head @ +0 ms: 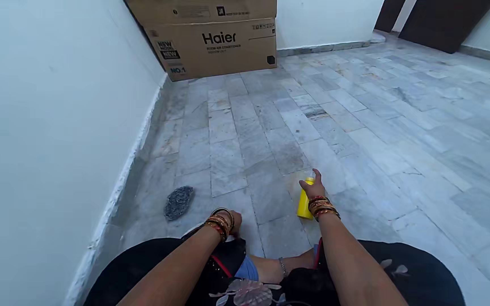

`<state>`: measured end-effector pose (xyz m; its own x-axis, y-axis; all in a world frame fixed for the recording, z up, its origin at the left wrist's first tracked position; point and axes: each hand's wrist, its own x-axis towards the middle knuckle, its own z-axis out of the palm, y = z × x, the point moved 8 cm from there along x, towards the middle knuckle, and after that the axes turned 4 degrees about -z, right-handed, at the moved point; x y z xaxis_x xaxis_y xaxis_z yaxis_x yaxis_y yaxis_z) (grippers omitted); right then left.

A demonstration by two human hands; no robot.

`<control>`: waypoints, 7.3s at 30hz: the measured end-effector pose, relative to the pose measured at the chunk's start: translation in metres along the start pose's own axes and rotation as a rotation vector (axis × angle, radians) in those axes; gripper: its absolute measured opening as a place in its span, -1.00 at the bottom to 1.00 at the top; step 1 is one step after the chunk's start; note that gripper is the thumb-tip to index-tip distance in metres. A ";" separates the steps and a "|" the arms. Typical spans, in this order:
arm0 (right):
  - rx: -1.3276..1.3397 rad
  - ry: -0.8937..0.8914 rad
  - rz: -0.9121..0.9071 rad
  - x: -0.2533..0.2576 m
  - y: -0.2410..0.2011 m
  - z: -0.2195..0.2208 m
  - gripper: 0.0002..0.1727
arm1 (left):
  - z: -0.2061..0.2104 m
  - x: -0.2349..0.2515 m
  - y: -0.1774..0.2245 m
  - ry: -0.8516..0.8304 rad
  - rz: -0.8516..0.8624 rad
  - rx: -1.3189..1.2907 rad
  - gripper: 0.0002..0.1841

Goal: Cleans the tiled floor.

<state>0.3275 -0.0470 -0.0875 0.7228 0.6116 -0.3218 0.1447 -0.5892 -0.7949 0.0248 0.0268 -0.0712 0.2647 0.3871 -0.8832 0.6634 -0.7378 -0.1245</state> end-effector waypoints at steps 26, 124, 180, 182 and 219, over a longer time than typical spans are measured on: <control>-0.108 -0.078 -0.032 -0.007 -0.011 0.007 -0.13 | 0.017 -0.045 0.093 0.020 0.345 -0.104 -0.58; 0.371 0.302 0.108 0.014 0.013 -0.042 -0.13 | -0.015 -0.030 0.124 0.222 0.570 -0.340 -0.56; -0.751 -0.268 -0.515 -0.032 -0.253 0.128 -0.06 | 0.005 -0.068 0.158 0.210 0.703 -0.019 -0.60; -0.760 -0.245 -0.498 -0.021 -0.257 0.126 -0.07 | 0.003 -0.075 0.157 0.199 0.714 -0.011 -0.62; -0.749 -0.280 -0.425 -0.039 -0.163 0.055 -0.11 | -0.002 -0.074 0.147 0.210 0.665 0.012 -0.56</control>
<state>0.2391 0.0544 0.0264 0.3315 0.9044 -0.2687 0.8343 -0.4140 -0.3640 0.1045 -0.1097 -0.0228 0.7424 -0.0513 -0.6680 0.3064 -0.8607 0.4066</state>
